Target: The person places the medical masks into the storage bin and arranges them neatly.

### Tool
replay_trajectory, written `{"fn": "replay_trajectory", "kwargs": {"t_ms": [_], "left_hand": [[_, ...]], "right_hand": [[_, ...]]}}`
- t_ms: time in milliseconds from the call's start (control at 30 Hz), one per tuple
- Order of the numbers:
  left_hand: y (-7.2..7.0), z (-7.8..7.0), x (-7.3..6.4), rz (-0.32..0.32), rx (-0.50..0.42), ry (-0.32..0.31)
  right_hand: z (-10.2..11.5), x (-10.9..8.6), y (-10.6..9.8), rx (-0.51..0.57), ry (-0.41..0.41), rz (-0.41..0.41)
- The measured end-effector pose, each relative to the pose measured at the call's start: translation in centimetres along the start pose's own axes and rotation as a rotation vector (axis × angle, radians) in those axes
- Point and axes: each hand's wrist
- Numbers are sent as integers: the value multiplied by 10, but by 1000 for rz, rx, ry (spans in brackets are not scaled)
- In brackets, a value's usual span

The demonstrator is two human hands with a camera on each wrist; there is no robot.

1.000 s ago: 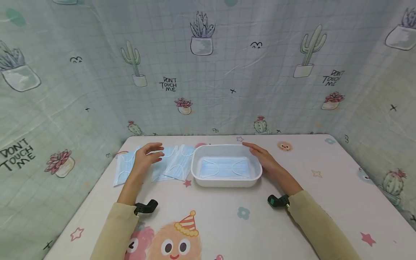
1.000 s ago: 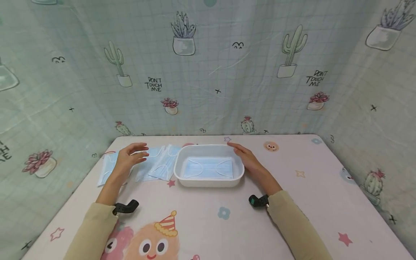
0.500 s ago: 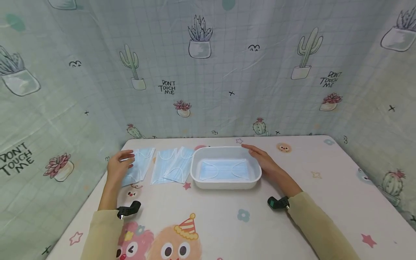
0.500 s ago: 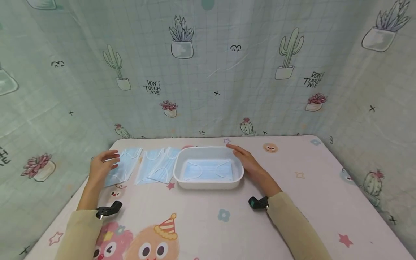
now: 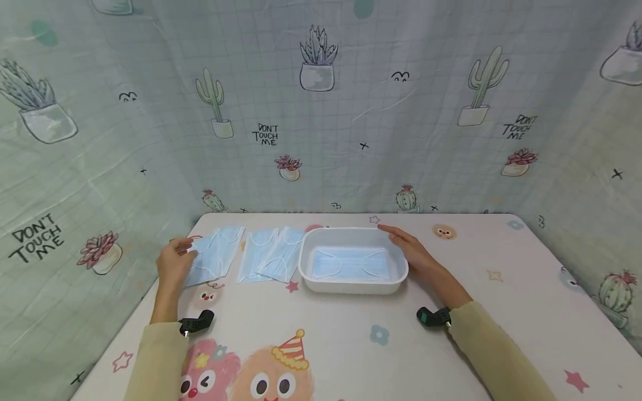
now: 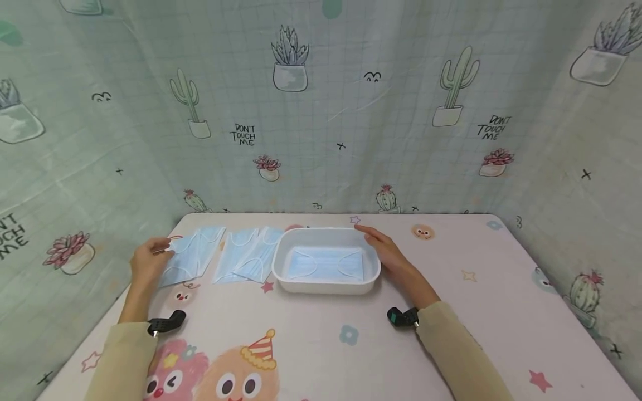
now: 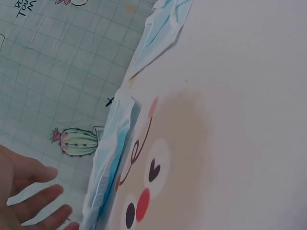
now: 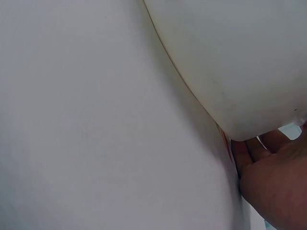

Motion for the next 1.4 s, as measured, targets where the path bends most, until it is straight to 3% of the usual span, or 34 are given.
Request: {"fn": "replay_trajectory", "kwargs": {"t_ms": [267, 667, 900, 1133, 1400], "left_hand": [[-9, 10, -2, 65, 73, -33], [-10, 12, -1, 42, 147, -88], [-9, 14, 1, 35, 138, -87], [-3, 16, 4, 20, 191, -63], [-5, 21, 6, 17, 115, -98]], "right_hand": [[1, 1, 2, -24, 0, 1], [-2, 0, 1, -15, -4, -12], [-2, -1, 1, -14, 3, -16], [-2, -2, 2, -29, 1, -7], [-1, -2, 1, -44, -1, -15]]}}
Point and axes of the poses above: each hand's wrist, its own x-axis towards the middle knuckle, its own y-axis out of the palm, z = x × y, and after that the axes turned 1 degree about z, right-handed
